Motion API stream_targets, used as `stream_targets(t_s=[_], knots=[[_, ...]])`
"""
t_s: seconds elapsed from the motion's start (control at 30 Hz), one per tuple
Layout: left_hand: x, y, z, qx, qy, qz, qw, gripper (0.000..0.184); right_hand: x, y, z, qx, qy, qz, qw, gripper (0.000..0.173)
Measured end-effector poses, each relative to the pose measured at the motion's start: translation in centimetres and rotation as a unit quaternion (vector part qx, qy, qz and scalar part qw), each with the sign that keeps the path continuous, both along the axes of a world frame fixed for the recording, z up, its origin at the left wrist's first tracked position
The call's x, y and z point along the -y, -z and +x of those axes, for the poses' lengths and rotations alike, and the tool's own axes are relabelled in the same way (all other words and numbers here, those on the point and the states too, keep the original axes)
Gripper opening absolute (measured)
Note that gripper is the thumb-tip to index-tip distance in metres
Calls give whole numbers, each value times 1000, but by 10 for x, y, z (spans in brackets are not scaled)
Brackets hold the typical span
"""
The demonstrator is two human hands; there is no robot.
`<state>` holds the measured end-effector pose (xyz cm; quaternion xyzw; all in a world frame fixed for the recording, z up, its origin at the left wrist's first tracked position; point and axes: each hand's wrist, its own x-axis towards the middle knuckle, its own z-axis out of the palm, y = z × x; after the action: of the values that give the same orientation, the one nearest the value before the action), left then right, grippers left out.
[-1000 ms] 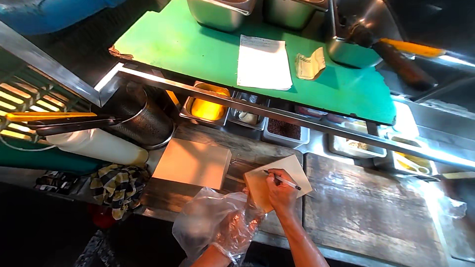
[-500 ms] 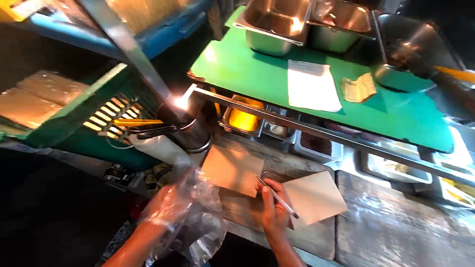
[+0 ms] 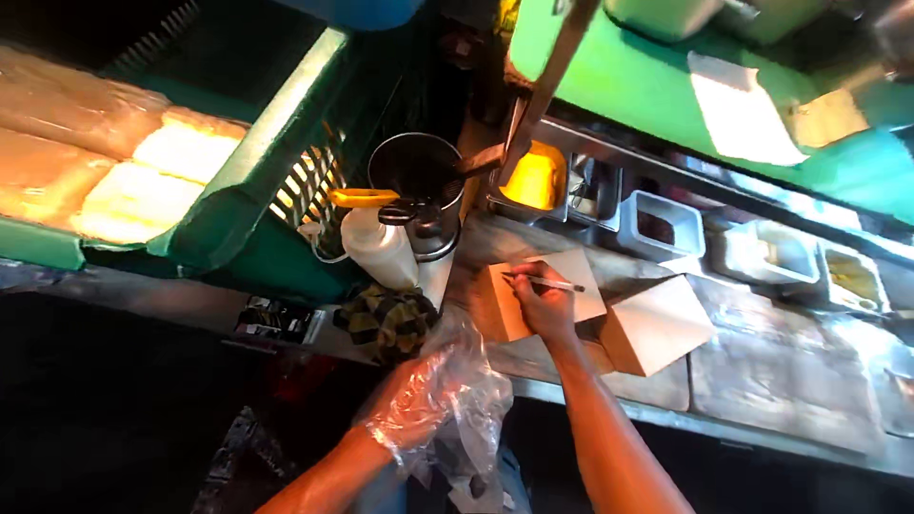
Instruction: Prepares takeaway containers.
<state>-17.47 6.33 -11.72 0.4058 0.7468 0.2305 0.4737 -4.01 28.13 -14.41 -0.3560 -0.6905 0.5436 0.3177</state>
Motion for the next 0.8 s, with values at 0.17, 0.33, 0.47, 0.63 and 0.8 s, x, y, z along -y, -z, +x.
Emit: stream_targets(t_s=[0.17,0.33,0.47,0.63,0.8], knots=[[42,1,-27,109,-100,82,986,57,-2,2,-2,10,9,-1,1000,16],[62,3,-25,57,-129,98,985,54,-3,2,-5,30,3,7,1000,15],[68,5,-12,96,-150,106,978,54,2,1,-4,61,29,10,998,13],[66,6,-3,102,-149,98,979,54,3,2,0,47,42,-5,998,12],[63,5,0,95,-143,87,981,53,4,4,1,30,53,-7,998,14]])
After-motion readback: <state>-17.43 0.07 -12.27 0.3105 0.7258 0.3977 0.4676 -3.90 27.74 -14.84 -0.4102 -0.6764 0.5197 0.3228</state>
